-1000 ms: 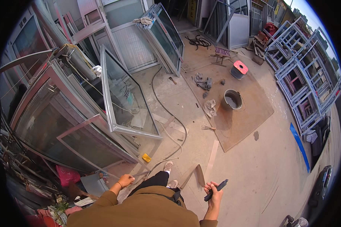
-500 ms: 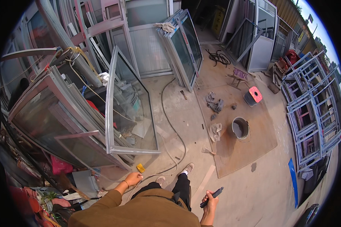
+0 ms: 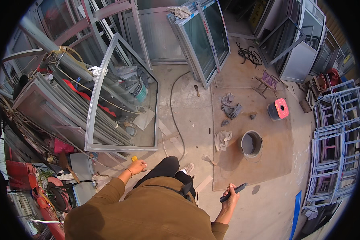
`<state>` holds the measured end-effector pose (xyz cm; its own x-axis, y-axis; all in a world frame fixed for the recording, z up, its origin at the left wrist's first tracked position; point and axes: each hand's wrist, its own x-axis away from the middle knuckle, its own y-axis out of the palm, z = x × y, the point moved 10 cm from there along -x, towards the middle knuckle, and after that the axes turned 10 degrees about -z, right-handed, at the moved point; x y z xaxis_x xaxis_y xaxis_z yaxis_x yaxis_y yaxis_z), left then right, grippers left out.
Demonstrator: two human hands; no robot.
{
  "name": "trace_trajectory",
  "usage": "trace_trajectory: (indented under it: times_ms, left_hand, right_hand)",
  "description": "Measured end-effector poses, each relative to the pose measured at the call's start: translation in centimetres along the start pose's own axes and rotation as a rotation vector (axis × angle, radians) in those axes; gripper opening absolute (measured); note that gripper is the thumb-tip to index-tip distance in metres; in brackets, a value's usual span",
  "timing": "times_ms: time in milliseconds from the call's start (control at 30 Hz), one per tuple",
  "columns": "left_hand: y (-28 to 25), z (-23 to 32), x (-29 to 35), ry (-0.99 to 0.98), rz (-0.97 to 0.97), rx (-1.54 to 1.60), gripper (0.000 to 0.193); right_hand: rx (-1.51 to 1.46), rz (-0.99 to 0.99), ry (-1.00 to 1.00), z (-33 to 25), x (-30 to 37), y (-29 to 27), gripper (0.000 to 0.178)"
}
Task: The person assembles a window frame by inserting a long aluminum profile into the frame's channel, then secures a coiled black rubber seal with a green zip tie. The person then walks to a workbench, places the seal and a bucket on the table, and returns to the frame to prepare a caulking gun.
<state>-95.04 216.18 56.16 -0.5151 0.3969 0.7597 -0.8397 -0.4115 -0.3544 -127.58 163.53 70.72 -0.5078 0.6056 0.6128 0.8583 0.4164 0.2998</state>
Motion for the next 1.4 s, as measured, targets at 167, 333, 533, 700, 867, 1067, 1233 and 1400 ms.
trace_trajectory:
  times_ms: [167, 333, 533, 700, 867, 1067, 1233, 1400]
  left_hand:
    - [2.6, -1.3, -1.9, -0.207, -0.056, -0.026, 0.034]
    - [4.5, -0.1, -5.6, -0.459, -0.131, 0.186, 0.031]
    - [1.0, 12.9, -19.4, -0.429, -0.125, 0.379, 0.026]
    - [-3.8, 30.2, -34.2, -0.154, -0.191, 0.245, 0.027]
    - [-10.5, 52.5, -44.3, 0.172, -0.067, 0.268, 0.031]
    - [-10.0, 70.3, -46.9, 0.328, -0.054, 0.227, 0.031]
    - [-6.4, 72.2, -49.7, 0.181, -0.029, -0.059, 0.038]
    - [-1.5, 68.8, -49.9, -0.186, 0.141, -0.039, 0.038]
  right_hand:
    - [-0.031, -0.040, -0.038, -6.8, -5.3, -0.5, 0.025]
    - [-0.068, -0.016, 0.012, -10.9, -12.0, 1.5, 0.031]
    - [-0.091, 0.057, 0.061, -18.4, -21.1, 3.8, 0.044]
    - [-0.150, 0.170, -0.045, -26.4, -25.8, 4.7, 0.039]
    - [-0.231, 0.254, -0.066, -30.9, -29.9, 4.3, 0.041]
    - [-0.247, 0.289, -0.062, -37.3, -39.7, 2.7, 0.041]
    - [-0.194, 0.257, -0.113, -48.7, -54.3, -1.6, 0.041]
    - [0.062, 0.080, -0.109, -66.2, -73.5, 1.5, 0.040]
